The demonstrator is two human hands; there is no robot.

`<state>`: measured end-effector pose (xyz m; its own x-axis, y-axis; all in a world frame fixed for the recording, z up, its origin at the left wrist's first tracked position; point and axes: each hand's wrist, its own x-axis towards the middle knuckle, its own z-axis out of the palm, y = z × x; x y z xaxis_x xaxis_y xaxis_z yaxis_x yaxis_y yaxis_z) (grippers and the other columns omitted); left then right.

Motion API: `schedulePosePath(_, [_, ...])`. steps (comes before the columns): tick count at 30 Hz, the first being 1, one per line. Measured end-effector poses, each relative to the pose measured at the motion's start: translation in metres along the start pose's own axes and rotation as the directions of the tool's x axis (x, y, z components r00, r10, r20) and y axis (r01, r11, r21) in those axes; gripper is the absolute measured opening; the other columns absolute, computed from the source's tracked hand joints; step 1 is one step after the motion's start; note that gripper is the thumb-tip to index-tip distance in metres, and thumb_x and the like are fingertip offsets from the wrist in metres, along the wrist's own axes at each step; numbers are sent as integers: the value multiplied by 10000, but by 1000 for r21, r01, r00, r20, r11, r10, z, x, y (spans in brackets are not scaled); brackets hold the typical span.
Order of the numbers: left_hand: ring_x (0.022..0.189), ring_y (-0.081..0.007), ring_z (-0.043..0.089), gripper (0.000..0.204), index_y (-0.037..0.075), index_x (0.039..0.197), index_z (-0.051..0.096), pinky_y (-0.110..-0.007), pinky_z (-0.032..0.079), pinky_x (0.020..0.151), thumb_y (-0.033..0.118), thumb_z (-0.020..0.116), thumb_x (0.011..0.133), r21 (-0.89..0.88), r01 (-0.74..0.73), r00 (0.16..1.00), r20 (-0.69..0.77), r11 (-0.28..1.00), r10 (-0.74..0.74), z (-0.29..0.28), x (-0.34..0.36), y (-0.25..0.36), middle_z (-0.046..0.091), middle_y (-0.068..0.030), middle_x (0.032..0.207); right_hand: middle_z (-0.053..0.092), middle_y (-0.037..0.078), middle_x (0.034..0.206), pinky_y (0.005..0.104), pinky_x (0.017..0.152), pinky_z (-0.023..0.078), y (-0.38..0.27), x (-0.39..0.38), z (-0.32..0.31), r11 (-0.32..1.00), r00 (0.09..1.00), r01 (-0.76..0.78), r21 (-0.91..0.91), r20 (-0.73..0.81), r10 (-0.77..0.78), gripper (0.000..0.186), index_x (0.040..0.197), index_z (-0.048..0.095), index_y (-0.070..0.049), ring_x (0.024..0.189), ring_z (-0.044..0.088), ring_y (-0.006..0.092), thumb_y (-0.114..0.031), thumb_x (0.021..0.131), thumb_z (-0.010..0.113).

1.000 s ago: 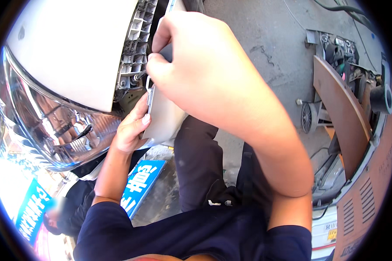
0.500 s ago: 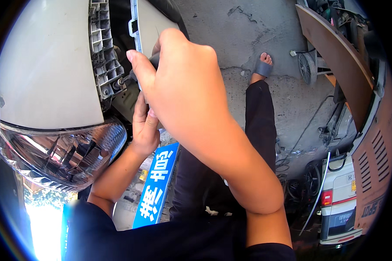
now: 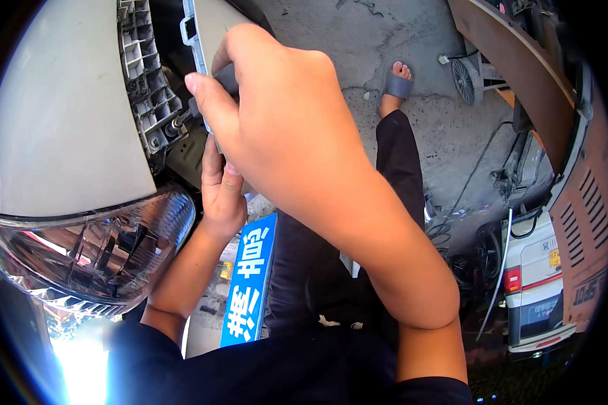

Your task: The person works on the front bumper of a white car with the hood open, using a screwdriver to tighten screws and secure the bumper cover. Another person assists by holding the bumper and working on the headlight area. The camera wearer also uses a screwdriver to adjust a plastic trim piece near the headlight.

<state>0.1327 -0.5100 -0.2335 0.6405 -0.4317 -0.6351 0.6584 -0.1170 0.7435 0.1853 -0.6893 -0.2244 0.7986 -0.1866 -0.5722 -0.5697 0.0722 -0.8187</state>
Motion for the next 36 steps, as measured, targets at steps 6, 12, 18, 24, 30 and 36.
schedulePosePath(6, [1298, -217, 430, 556, -38, 1490, 186, -354, 328, 1084, 174, 399, 1023, 13, -25, 1000, -8, 1000, 25, -2, 3, 2, 414, -153, 1427, 606, 41, 614, 217, 499, 463, 14, 0, -5, 972, 982, 185, -142, -11, -189, 212, 890, 601, 17, 529, 589, 82, -185, 909, 663])
schedulePosePath(12, [1305, -214, 422, 563, -42, 1487, 195, -353, 311, 1094, 195, 411, 1024, -20, 10, 1000, -20, 1000, -10, -3, 2, 2, 414, -155, 1429, 610, 42, 707, 219, 563, 473, -7, 1, -5, 958, 999, 15, -287, 51, 0, 154, 953, 582, 8, 651, 606, 81, -140, 929, 620])
schedulePosePath(18, [1308, -201, 411, 557, -42, 1485, 210, -347, 306, 1097, 193, 418, 1024, -64, 36, 999, -1, 997, -36, -7, 4, 1, 410, -149, 1434, 618, 53, 822, 227, 663, 505, 1, 0, -15, 990, 974, 126, -62, 196, -111, 138, 1027, 575, 19, 750, 611, 82, -78, 931, 595])
schedulePosePath(24, [1314, -192, 400, 553, -25, 1492, 220, -343, 288, 1105, 169, 433, 1020, -92, 56, 998, -16, 994, -58, -8, 2, -4, 413, -128, 1433, 624, 50, 856, 236, 714, 515, -11, -1, -15, 998, 984, 62, -1, 166, -61, 162, 1062, 580, 26, 795, 613, 93, -69, 931, 584])
schedulePosePath(30, [1325, -187, 380, 556, -17, 1496, 226, -340, 271, 1111, 170, 441, 1019, -116, 43, 999, 10, 992, -42, -8, 4, -3, 413, -119, 1430, 636, 53, 858, 225, 644, 501, -18, 3, -27, 997, 977, -72, 16, 204, 67, 214, 1080, 586, 20, 790, 616, 89, -137, 934, 590])
schedulePosePath(36, [1323, -195, 381, 566, -12, 1500, 215, -344, 269, 1110, 151, 452, 1013, -104, -3, 999, -41, 995, -1, -8, 3, -8, 419, -119, 1419, 626, 127, 973, 251, 605, 472, 9, 5, -47, 921, 961, -192, 340, 254, 107, 244, 1125, 541, 48, 734, 595, 127, -108, 938, 540])
